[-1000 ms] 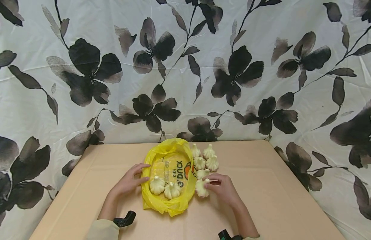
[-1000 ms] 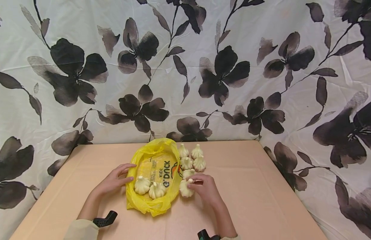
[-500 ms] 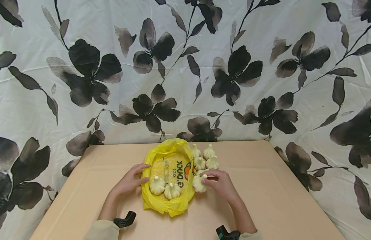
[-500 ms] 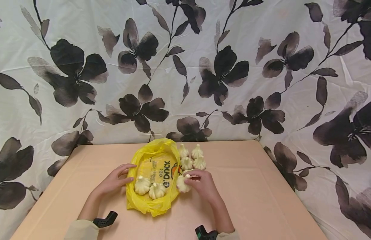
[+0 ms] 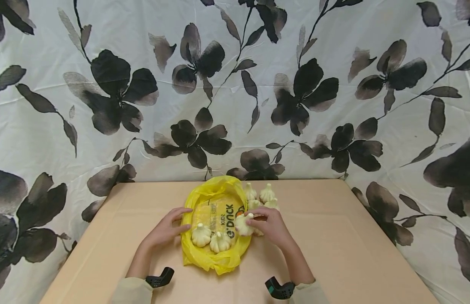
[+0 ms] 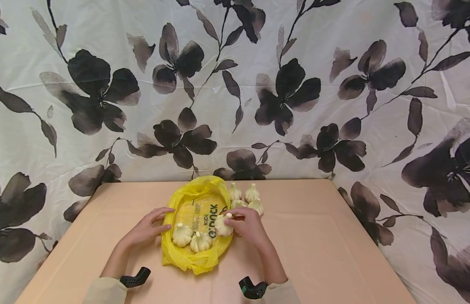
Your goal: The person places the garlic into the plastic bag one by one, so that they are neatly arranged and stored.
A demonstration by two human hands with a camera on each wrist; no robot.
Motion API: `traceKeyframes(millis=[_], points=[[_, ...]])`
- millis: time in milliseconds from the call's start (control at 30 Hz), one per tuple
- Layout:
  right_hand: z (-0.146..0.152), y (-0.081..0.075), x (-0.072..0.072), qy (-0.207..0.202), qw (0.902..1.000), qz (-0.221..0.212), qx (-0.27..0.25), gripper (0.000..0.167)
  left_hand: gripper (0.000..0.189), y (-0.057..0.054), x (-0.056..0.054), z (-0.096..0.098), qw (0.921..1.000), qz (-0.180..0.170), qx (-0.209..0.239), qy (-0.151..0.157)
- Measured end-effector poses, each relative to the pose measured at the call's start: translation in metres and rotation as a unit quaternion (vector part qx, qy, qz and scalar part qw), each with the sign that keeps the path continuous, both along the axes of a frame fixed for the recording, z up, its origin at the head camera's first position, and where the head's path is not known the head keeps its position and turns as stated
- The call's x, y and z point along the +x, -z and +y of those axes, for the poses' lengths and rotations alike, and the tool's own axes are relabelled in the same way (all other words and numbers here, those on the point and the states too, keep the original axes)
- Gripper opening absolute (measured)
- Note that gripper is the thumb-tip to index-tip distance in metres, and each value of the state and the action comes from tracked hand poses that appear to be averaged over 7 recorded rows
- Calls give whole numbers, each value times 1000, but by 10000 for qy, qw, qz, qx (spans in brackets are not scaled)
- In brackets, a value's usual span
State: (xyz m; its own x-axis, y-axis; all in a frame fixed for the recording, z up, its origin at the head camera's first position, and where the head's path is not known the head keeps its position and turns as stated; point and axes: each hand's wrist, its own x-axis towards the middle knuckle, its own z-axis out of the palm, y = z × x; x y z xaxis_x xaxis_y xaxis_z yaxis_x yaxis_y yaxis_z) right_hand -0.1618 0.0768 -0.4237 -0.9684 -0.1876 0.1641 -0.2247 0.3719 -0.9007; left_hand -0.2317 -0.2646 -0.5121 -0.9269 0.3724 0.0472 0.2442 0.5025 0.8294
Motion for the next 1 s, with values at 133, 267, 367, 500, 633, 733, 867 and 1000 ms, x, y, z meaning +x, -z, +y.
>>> traceKeyframes(millis=[133, 267, 367, 500, 633, 733, 867, 1000], points=[[-5, 1, -9, -90, 9999, 13, -67, 21, 52, 2, -1, 1, 10000, 22, 24, -35], [-6, 19, -28, -145, 9998, 92, -115, 21, 53, 3, -1, 2, 10000, 33, 28, -85], [-6, 32, -41, -138, 9997, 176, -84, 19, 52, 3, -1, 2, 9999, 41, 36, -124], [-10, 32, -49, -220, 9994, 247, -45, 19, 52, 3, -2, 4, 9998, 65, 58, -150], [-13, 34, -56, -354, 9988, 338, -68, 19, 51, 4, -4, 8, 9998, 49, 99, -178], [-14, 35, -62, -356, 9987, 374, 11, 18, 51, 4, -6, 13, 9998, 35, 111, -177], [-17, 37, -70, -427, 9983, 381, 97, 18, 51, 2, -7, 18, 9997, 30, 97, -231], [-20, 40, -76, -635, 9975, 321, 39, 19, 51, 0, -8, 20, 9995, 18, 107, -304]])
